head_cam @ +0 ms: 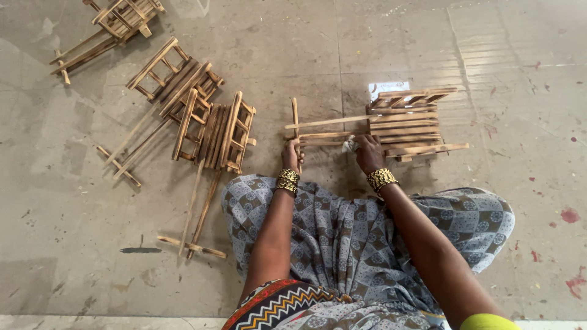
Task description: The person sits on the floor wiping small wooden toy carts and chairs one at a time with a cloth, turning each piece to clean its sides and slats, then setting the wiped piece aside with the others.
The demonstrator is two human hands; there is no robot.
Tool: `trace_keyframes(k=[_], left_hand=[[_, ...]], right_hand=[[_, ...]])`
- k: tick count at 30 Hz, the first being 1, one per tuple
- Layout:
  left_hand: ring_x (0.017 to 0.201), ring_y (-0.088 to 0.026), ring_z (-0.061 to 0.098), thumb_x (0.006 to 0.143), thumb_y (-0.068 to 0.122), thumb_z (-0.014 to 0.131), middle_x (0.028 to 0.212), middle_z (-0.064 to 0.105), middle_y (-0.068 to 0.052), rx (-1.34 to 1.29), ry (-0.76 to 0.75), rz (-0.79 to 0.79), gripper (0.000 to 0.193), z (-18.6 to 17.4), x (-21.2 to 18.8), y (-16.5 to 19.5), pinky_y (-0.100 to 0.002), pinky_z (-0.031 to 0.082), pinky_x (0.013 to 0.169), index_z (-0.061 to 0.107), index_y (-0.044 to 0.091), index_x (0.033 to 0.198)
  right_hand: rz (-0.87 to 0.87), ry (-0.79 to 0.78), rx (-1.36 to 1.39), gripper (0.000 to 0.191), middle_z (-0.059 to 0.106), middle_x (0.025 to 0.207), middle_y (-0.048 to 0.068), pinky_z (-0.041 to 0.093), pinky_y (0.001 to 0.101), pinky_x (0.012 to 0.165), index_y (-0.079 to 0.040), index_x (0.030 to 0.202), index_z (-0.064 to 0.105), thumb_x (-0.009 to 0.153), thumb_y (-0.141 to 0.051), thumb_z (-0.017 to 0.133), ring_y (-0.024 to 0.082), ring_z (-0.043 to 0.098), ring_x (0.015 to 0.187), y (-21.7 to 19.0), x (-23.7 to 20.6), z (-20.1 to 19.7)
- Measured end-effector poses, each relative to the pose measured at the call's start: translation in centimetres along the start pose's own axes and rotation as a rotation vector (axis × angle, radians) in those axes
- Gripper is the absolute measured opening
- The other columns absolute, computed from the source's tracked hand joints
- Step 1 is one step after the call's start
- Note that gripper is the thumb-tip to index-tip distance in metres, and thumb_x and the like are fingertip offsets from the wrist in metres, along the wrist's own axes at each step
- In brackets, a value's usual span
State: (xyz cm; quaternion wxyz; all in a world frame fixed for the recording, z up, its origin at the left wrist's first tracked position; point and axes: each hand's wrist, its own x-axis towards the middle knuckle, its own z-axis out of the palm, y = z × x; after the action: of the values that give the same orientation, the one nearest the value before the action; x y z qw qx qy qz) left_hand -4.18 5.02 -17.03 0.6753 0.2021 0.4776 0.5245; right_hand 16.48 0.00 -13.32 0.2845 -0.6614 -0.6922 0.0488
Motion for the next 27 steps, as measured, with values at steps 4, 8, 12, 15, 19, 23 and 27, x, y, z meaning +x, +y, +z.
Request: trace_keyframes(k=[4,8,12,15,19,23,27], left_hand=[[0.045,-0.006,0.044,0.1,0.045,0.06,0.064,0.048,0.005,-0.076,-0.061,0.044,0.032,0.3,-0.1,0.2,-0.021,0.031,0.037,0.062,0.013,0.097],[0.044,-0.003,0.035,0.103,0.057,0.053,0.061,0.038,0.009,-0.1,-0.057,0.123,0.046,1.0,-0.1,0.2,-0.02,0.025,0.035,0.062,0.012,0.096],[0.046,-0.005,0.039,0.103,0.063,0.045,0.061,0.041,0.007,-0.068,-0.046,0.146,0.054,3.2,0.2,0.8,-0.022,0.027,0.036,0.055,0.011,0.091],[0.044,-0.005,0.038,0.107,0.065,0.041,0.061,0.039,0.005,0.029,-0.088,0.213,0.062,5.3,0.0,1.6,-0.022,0.027,0.036,0.053,0.006,0.092],[0.065,0.0,0.054,0.104,0.06,0.043,0.084,0.064,0.005,0.156,-0.136,0.51,0.061,7.2,-1.2,3.2,-0.019,0.044,0.054,0.065,0.004,0.117],[0.055,-0.002,0.036,0.104,0.053,0.051,0.076,0.047,0.004,0.066,-0.164,0.434,0.055,7.3,-2.3,4.1,-0.02,0.032,0.045,0.063,0.003,0.122],[0.056,-0.002,0.034,0.104,0.051,0.054,0.074,0.047,0.004,0.049,-0.149,0.439,0.051,6.8,-3.1,3.7,-0.02,0.032,0.047,0.064,0.005,0.124]], right_hand=[[0.033,0.087,0.01,0.031,0.069,0.118,0.01,0.053,0.0449,0.091,-0.015,0.11,0.075,0.081,-0.005,0.071,0.035,0.058,0.113,0.3,-0.4,0.0],[0.12,0.128,0.061,0.03,0.068,0.118,0.012,0.051,0.0469,0.095,-0.014,0.116,0.075,0.086,-0.01,0.074,0.036,0.06,0.111,0.5,0.4,0.0],[0.188,0.16,0.18,0.03,0.066,0.119,0.015,0.05,0.0472,0.097,-0.015,0.127,0.073,0.097,-0.015,0.072,0.036,0.061,0.11,-1.8,2.6,0.0],[-0.167,0.327,0.126,0.041,0.064,0.132,0.016,0.05,0.0457,0.101,-0.014,0.135,0.069,0.094,-0.008,0.069,0.036,0.057,0.119,-5.7,4.3,0.1],[-0.366,0.342,0.223,0.041,0.066,0.136,0.011,0.051,0.0443,0.101,-0.013,0.14,0.065,0.101,-0.004,0.066,0.029,0.057,0.121,-7.4,4.8,-1.5],[-0.347,0.469,0.194,0.038,0.066,0.136,0.011,0.051,0.0437,0.101,-0.015,0.139,0.066,0.101,-0.009,0.069,0.026,0.057,0.122,-4.0,3.6,-1.7],[-0.105,0.521,0.034,0.037,0.069,0.135,0.007,0.055,0.0423,0.097,-0.017,0.137,0.07,0.102,-0.004,0.064,0.027,0.06,0.114,0.8,1.6,-1.3]])
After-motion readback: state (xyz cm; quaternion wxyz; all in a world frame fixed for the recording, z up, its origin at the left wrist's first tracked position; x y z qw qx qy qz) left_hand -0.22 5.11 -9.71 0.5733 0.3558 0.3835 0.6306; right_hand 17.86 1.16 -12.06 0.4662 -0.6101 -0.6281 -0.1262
